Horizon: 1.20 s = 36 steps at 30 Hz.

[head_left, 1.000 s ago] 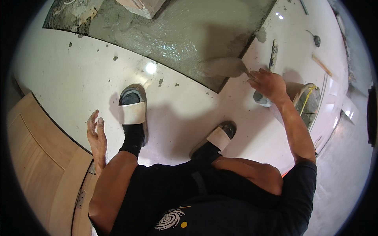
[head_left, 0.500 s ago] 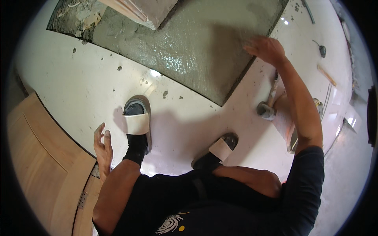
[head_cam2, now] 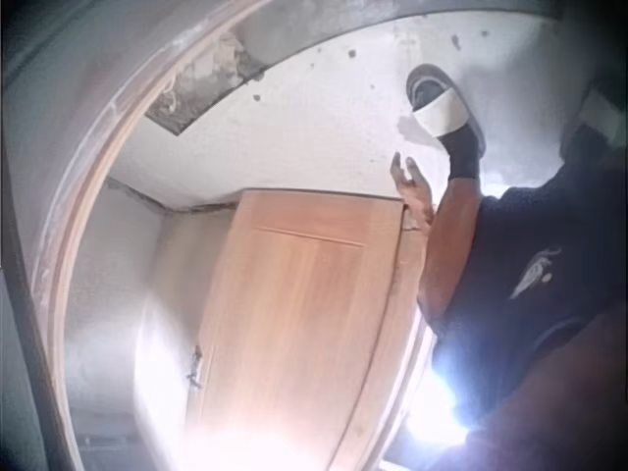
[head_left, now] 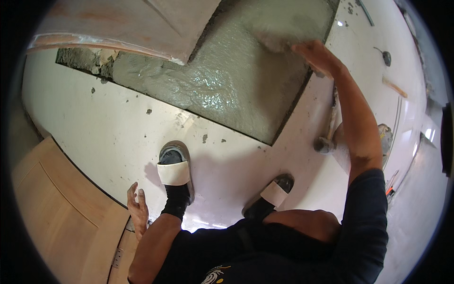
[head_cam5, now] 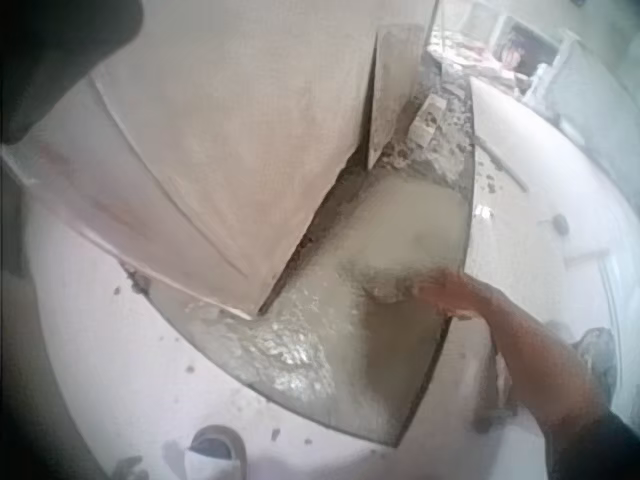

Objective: The person scoops cement from a bucket with a trowel and spreads it on the floor. They then place a large white floor tile onto the cement, press it down, and tap it with a rubber mallet to level it. The person repeats this process for additional tiles.

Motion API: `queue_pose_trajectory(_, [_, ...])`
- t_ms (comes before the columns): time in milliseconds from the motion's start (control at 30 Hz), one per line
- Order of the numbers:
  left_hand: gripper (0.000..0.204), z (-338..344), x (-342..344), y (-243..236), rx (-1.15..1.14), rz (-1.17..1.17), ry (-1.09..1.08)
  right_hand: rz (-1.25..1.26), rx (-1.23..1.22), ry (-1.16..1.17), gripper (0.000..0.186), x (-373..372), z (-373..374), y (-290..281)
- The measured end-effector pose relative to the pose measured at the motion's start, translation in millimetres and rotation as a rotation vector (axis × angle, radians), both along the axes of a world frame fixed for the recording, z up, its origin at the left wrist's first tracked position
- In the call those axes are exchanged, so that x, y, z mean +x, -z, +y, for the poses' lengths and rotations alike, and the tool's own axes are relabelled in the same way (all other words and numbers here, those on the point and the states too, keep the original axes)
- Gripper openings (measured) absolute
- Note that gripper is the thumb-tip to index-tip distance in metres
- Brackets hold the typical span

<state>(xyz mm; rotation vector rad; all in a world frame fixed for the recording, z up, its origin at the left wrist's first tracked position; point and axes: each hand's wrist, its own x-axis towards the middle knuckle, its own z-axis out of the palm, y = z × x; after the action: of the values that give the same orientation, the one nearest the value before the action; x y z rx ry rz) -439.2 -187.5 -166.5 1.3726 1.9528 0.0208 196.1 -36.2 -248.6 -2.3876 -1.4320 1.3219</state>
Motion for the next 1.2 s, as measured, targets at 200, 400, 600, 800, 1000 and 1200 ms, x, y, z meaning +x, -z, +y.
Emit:
queue_pose_trajectory(200, [0.05, -6.1, -1.1, 7.7, 0.035, -0.021, 0.041, -0.178, -0.081, -0.627, 0.042, -13.7, -86.6, -20.7])
queue_pose_trajectory(400, [0.042, 19.3, 13.4, 33.7, 0.111, -0.145, 0.091, -0.481, -0.183, -0.292, 0.04, -15.3, -137.4, -49.8])
queue_pose_trajectory(600, [0.043, 96.2, 76.5, 80.0, 0.381, -0.264, 0.315, -0.206, -0.015, 0.162, 0.037, -164.8, -186.6, -17.4])
queue_pose_trajectory(800, [0.049, 141.2, 121.3, 95.6, 0.438, -0.438, 0.45, -0.223, 0.118, 0.806, 0.034, -266.8, -182.0, 17.2])
queue_pose_trajectory(1000, [0.047, 154.1, 108.1, 106.4, 0.392, -0.492, 0.475, -0.063, 0.195, 1.141, 0.041, -295.3, -174.4, 13.4])
queue_pose_trajectory(1200, [0.047, 155.0, 92.6, 116.5, 0.352, -0.532, 0.408, 0.056, 0.399, 1.224, 0.038, -288.9, -166.6, 11.8])
